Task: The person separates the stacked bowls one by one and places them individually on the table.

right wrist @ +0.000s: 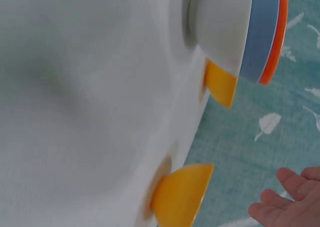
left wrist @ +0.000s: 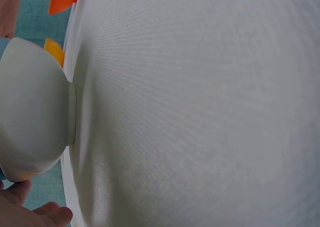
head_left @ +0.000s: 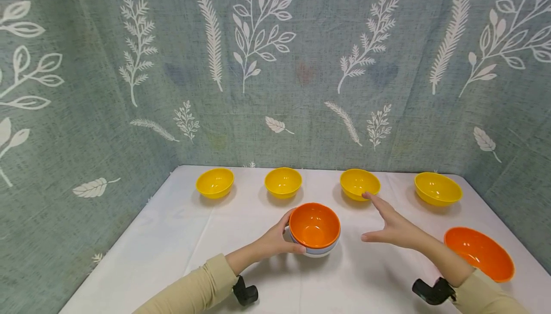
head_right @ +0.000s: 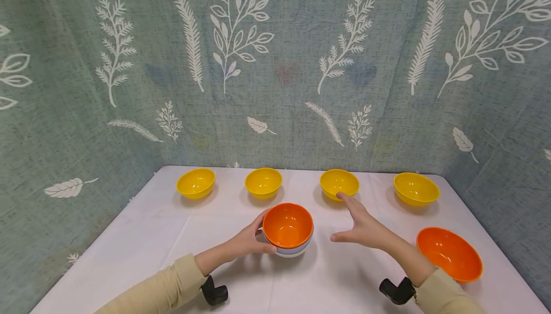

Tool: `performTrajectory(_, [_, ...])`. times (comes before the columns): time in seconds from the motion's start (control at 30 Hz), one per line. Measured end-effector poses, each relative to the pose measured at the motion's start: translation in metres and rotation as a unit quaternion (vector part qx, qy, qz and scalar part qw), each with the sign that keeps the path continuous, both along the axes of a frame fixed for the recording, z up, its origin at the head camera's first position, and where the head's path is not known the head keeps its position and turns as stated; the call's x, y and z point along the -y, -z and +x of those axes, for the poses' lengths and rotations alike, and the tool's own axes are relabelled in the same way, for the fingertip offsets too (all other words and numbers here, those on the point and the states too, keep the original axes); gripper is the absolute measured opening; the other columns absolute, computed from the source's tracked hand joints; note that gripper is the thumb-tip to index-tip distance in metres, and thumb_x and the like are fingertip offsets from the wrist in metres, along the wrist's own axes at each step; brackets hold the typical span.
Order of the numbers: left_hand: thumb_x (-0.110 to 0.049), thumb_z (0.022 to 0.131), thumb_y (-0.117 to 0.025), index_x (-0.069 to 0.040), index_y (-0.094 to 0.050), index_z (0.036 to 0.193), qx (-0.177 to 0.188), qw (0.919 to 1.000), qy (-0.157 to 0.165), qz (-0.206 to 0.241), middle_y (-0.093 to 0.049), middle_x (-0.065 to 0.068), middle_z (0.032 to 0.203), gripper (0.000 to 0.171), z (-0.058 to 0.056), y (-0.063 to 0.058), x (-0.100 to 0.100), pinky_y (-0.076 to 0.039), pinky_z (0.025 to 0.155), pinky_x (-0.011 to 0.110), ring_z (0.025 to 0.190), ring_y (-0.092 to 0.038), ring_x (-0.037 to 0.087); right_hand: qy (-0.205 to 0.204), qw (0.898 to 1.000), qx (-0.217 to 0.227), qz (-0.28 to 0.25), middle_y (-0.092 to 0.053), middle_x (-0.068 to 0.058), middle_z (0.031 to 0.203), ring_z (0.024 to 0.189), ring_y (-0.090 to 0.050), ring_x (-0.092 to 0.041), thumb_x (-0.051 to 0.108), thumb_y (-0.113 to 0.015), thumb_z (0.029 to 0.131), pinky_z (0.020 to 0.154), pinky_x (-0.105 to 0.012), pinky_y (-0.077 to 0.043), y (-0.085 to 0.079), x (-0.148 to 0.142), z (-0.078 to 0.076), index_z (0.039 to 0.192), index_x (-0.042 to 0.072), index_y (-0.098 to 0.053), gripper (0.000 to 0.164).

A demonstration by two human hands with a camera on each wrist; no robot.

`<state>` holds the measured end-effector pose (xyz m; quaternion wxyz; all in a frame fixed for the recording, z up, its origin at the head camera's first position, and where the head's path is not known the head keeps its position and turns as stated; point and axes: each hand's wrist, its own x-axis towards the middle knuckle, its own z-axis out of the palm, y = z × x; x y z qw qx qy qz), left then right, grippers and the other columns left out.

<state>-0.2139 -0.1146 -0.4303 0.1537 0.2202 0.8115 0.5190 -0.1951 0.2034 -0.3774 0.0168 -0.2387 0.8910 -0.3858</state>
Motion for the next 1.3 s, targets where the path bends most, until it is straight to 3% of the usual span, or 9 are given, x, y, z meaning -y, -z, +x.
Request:
performTrajectory(0.2, [-0.044, 0.068, -0.078, -0.019, -0.019, 0.145, -0.001, 1.0, 0.006, 0.001, -0.033, 0.001, 0.145, 0.1, -0.001, 0.002, 0.0, -0.031, 0.102, 0.052, 0.131, -0.031, 0.028, -0.009, 1.0, 0.017, -0.017, -0.019, -0.023, 0.147, 0.132, -0.016, -0.046, 0.032, -0.077, 0.072, 0.098, -0.067, -0.022, 0.005, 0.019, -0.005, 0.144, -0.001, -0.014, 0.101])
performTrajectory(0.4, [-0.043, 0.068, -0.078, -0.018, -0.018, 0.146, -0.007, 0.9999, 0.008, -0.005, -0.032, 0.001, 0.145, 0.101, -0.002, 0.004, 0.001, -0.032, 0.103, 0.051, 0.131, -0.031, 0.028, -0.036, 0.999, 0.004, -0.036, -0.024, -0.022, 0.146, 0.133, -0.018, -0.044, 0.026, -0.077, 0.072, 0.099, -0.065, -0.022, 0.007, 0.033, -0.01, 0.144, 0.0, -0.016, 0.098])
performTrajectory(0.77, [-0.047, 0.068, -0.077, -0.017, -0.018, 0.145, -0.011, 0.9999, 0.013, -0.001, -0.033, 0.002, 0.145, 0.102, -0.002, 0.003, 0.002, -0.032, 0.102, 0.052, 0.131, -0.032, 0.027, -0.048, 0.997, 0.044, -0.039, -0.026, -0.02, 0.146, 0.132, -0.023, -0.041, 0.027, -0.079, 0.07, 0.099, -0.063, -0.027, 0.023, 0.063, -0.012, 0.143, 0.0, -0.019, 0.098])
performTrajectory(1.1, [-0.045, 0.069, -0.076, -0.019, -0.017, 0.145, -0.009, 0.9998, 0.012, -0.013, -0.033, 0.0, 0.145, 0.1, 0.0, 0.0, 0.002, -0.032, 0.102, 0.052, 0.131, -0.032, 0.026, -0.062, 0.994, 0.075, -0.051, -0.026, -0.019, 0.145, 0.127, -0.031, -0.036, 0.027, -0.079, 0.069, 0.096, -0.053, -0.039, 0.026, 0.077, -0.014, 0.144, 0.002, -0.015, 0.102])
performTrajectory(1.3, [-0.044, 0.07, -0.076, -0.02, -0.018, 0.145, -0.01, 0.9998, 0.016, -0.006, -0.033, -0.001, 0.145, 0.099, 0.0, 0.0, 0.003, -0.032, 0.102, 0.052, 0.131, -0.032, 0.026, -0.062, 0.993, 0.082, -0.053, -0.026, -0.019, 0.145, 0.126, -0.031, -0.035, 0.03, -0.081, 0.066, 0.096, -0.053, -0.039, 0.027, 0.081, -0.016, 0.145, 0.001, -0.011, 0.109])
